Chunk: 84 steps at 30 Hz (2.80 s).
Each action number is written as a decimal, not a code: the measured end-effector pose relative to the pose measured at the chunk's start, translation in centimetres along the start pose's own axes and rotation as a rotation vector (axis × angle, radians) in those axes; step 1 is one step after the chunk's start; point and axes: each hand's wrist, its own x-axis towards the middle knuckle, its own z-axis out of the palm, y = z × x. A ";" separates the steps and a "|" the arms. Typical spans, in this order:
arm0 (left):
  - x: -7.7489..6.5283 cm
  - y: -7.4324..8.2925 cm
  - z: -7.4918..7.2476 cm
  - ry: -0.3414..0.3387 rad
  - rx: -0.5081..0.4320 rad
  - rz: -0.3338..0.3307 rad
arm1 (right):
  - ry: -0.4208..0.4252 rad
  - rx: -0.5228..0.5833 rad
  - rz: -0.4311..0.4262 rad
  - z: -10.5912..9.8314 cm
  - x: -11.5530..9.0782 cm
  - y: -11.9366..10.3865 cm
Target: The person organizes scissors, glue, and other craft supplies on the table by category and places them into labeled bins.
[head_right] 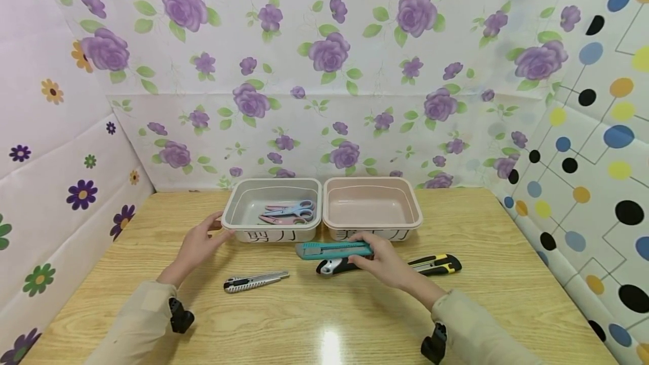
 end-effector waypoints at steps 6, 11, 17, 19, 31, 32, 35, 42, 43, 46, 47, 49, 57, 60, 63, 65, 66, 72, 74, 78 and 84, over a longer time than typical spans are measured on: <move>0.1 -0.1 0.1 0.002 0.004 0.005 | 0.003 -0.026 0.008 -0.6 0.1 -0.2; 0.0 0.0 0.0 -0.002 0.004 0.002 | 0.012 -0.025 0.028 -1.2 -0.1 0.0; -0.2 0.0 0.0 0.002 -0.006 0.002 | 0.063 -0.080 -0.013 -2.2 -0.3 0.5; -0.2 0.1 0.0 0.002 -0.007 0.002 | 0.081 -0.105 -0.019 -2.6 -0.4 0.8; -0.2 0.1 0.0 0.004 -0.005 0.010 | 0.121 -0.138 0.055 -4.5 -0.6 1.8; -0.2 0.1 0.0 0.003 -0.006 0.010 | 0.128 -0.149 0.054 -4.6 -0.6 1.8; -0.1 0.1 0.1 -0.002 -0.007 0.010 | 0.144 -0.146 0.030 -5.0 -0.4 2.2; 0.0 0.1 0.1 0.005 -0.013 0.003 | 0.176 -0.218 0.029 -5.7 0.2 2.6; -0.1 0.1 0.1 0.006 -0.011 0.003 | 0.175 -0.231 0.028 -5.8 0.2 2.9; -0.1 0.0 0.0 0.005 -0.004 0.008 | 0.184 -0.251 0.060 -6.3 0.3 4.7; -0.1 0.0 0.0 0.006 -0.001 0.009 | 0.186 -0.257 0.075 -6.5 0.3 5.3; 0.0 0.0 0.0 0.008 0.002 0.013 | 0.186 -0.265 0.115 -6.9 0.2 6.4; -0.1 0.0 0.0 0.013 -0.010 0.013 | 0.189 -0.288 0.143 -8.0 0.3 8.1; -0.1 0.0 0.0 0.012 -0.014 0.016 | 0.184 -0.302 0.125 -8.3 0.5 8.2; -0.1 0.0 0.1 0.012 -0.019 0.014 | 0.175 -0.308 0.124 -8.4 0.9 8.3; -0.1 0.0 0.1 0.014 -0.019 0.014 | 0.166 -0.311 0.131 -8.5 1.1 8.4; -0.1 0.0 0.1 0.014 -0.020 0.014 | 0.160 -0.314 0.138 -8.5 1.3 8.5; -0.1 -0.1 0.0 0.018 -0.017 0.013 | 0.120 -0.326 0.168 -8.8 1.9 9.1; -0.1 -0.1 0.0 0.017 -0.014 0.014 | 0.110 -0.331 0.175 -8.9 2.1 9.3; -0.1 -0.1 0.1 0.016 -0.014 0.008 | 0.084 -0.341 0.185 -8.9 2.5 9.6; 0.0 -0.3 0.1 0.015 -0.007 0.011 | 0.056 -0.352 0.185 -8.9 2.9 9.8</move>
